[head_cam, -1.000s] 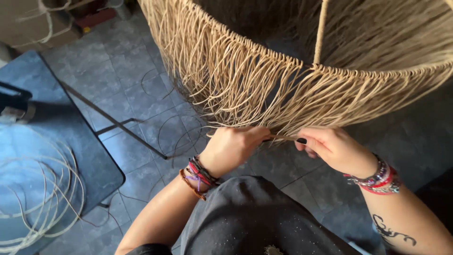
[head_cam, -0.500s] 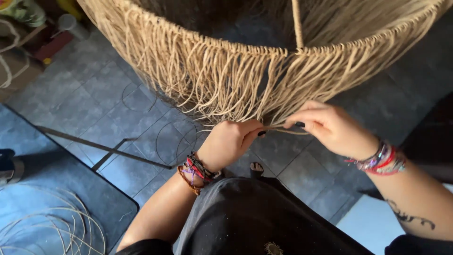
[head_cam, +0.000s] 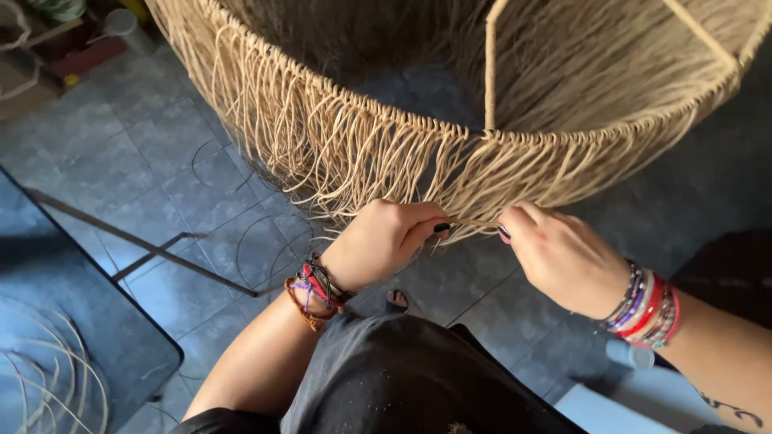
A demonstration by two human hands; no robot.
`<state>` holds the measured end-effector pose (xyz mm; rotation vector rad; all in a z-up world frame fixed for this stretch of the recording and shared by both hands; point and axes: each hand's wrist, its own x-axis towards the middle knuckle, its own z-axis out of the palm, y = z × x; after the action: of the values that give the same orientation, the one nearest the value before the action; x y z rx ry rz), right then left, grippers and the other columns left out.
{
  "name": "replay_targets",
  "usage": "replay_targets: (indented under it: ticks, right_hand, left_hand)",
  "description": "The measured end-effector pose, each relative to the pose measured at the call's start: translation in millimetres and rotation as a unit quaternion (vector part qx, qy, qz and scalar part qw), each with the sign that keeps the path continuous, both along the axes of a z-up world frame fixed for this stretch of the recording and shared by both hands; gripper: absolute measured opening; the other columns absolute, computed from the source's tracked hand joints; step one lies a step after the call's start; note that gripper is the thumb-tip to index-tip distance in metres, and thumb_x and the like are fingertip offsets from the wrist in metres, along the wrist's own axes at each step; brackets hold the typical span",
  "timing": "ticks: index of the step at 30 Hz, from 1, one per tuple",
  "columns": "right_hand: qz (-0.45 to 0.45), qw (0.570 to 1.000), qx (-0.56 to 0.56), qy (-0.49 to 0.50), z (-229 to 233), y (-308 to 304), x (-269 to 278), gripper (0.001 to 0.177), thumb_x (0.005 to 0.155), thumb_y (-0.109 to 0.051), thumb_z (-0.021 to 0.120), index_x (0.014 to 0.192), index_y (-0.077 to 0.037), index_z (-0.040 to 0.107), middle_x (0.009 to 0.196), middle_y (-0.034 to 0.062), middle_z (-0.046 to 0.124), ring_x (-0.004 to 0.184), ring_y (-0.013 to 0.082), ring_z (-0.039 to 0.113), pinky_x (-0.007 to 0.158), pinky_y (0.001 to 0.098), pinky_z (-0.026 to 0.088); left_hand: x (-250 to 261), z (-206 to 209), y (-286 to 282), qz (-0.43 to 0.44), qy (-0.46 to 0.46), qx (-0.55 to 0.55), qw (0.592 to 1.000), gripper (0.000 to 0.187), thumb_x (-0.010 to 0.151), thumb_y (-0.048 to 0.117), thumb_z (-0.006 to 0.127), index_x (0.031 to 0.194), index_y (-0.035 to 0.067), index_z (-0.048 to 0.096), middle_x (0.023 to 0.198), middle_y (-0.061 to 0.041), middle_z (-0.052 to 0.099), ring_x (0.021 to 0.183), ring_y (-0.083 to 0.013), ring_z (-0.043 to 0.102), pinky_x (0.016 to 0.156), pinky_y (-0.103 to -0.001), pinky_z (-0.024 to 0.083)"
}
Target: Weaving and knotting fiber strands onto a large circular frame to construct a lampshade.
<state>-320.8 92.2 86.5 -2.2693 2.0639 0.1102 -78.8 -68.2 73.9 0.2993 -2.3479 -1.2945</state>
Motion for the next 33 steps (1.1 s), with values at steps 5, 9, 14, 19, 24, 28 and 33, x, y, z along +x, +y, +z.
replay_targets:
  ticks: [5,9,14,19,24,28,33]
  right_hand:
    - [0.060,0.994,-0.066,0.069,2.0,-8.3,-13.0,0.012,0.097,-0.025,0.052,0.107,-0.019,0.056,0.073,0.0012,0.064,0.069,0.0259,0.073,0.057,0.0384,0.058]
    - [0.149,0.978,-0.139,-0.048,6.6,-23.1,-23.5,0.026,0.092,-0.007,0.057,0.116,-0.016,0.064,0.087,0.0088,0.072,0.088,0.0302,0.074,0.066,0.0397,0.061]
    - [0.235,0.942,-0.188,-0.146,50.6,-33.3,-21.6,0.028,0.091,0.007,0.059,0.117,0.000,0.068,0.115,0.0139,0.072,0.106,0.0300,0.070,0.101,0.0439,0.056]
    - [0.032,0.937,-0.317,-0.145,49.5,-55.4,-7.4,0.025,0.103,0.012,0.063,0.119,-0.004,0.073,0.088,0.0010,0.075,0.056,0.0114,0.058,0.056,0.0293,0.048]
    - [-0.049,0.922,-0.326,-0.202,21.8,-132.9,-7.4,0.026,0.102,-0.001,0.056,0.122,-0.015,0.064,0.102,0.0098,0.077,0.086,0.0386,0.073,0.077,0.0512,0.058]
    - [-0.063,0.952,-0.261,-0.147,-5.8,-148.4,-9.7,0.021,0.098,-0.008,0.062,0.111,-0.025,0.066,0.088,0.0025,0.077,0.080,0.0332,0.075,0.072,0.0462,0.060]
    - [-0.123,0.968,-0.204,-0.083,-7.6,-149.3,-12.5,0.016,0.097,-0.015,0.062,0.108,-0.026,0.066,0.078,0.0123,0.075,0.078,0.0388,0.074,0.072,0.0519,0.061]
  left_hand:
    - [-4.8,-5.7,11.5,0.050,0.006,0.021,0.998,0.020,0.100,0.015,0.054,0.108,0.005,0.069,0.086,-0.024,0.075,0.080,-0.0495,0.071,0.063,-0.054,0.058]
    - [-1.7,-12.0,17.7,0.062,0.002,0.061,0.996,0.026,0.098,0.014,0.053,0.118,0.003,0.065,0.086,-0.022,0.077,0.083,-0.0491,0.072,0.069,-0.058,0.056]
    - [-4.1,-9.0,42.1,0.258,0.239,-0.161,0.922,0.033,0.109,0.024,0.036,0.118,0.003,0.061,0.120,-0.016,0.058,0.113,-0.0343,0.056,0.099,-0.046,0.044]
    - [-43.3,-7.8,44.2,0.086,0.342,-0.229,0.907,0.037,0.113,0.021,0.031,0.113,-0.002,0.060,0.104,-0.018,0.062,0.072,-0.0347,0.060,0.064,-0.048,0.046]
    - [-90.7,-48.1,30.8,0.315,0.145,-0.264,0.900,0.038,0.095,0.006,0.052,0.131,0.005,0.062,0.097,-0.008,0.062,0.076,-0.0263,0.070,0.066,-0.037,0.059]
    - [-95.9,-56.0,29.5,0.339,0.070,-0.276,0.897,0.044,0.093,0.010,0.056,0.136,0.010,0.063,0.080,0.000,0.061,0.064,-0.0183,0.069,0.056,-0.030,0.056]
    - [-101.9,-75.9,29.2,0.344,0.062,-0.225,0.910,0.040,0.092,0.011,0.056,0.132,0.008,0.061,0.075,-0.009,0.067,0.059,-0.0287,0.071,0.053,-0.041,0.056]
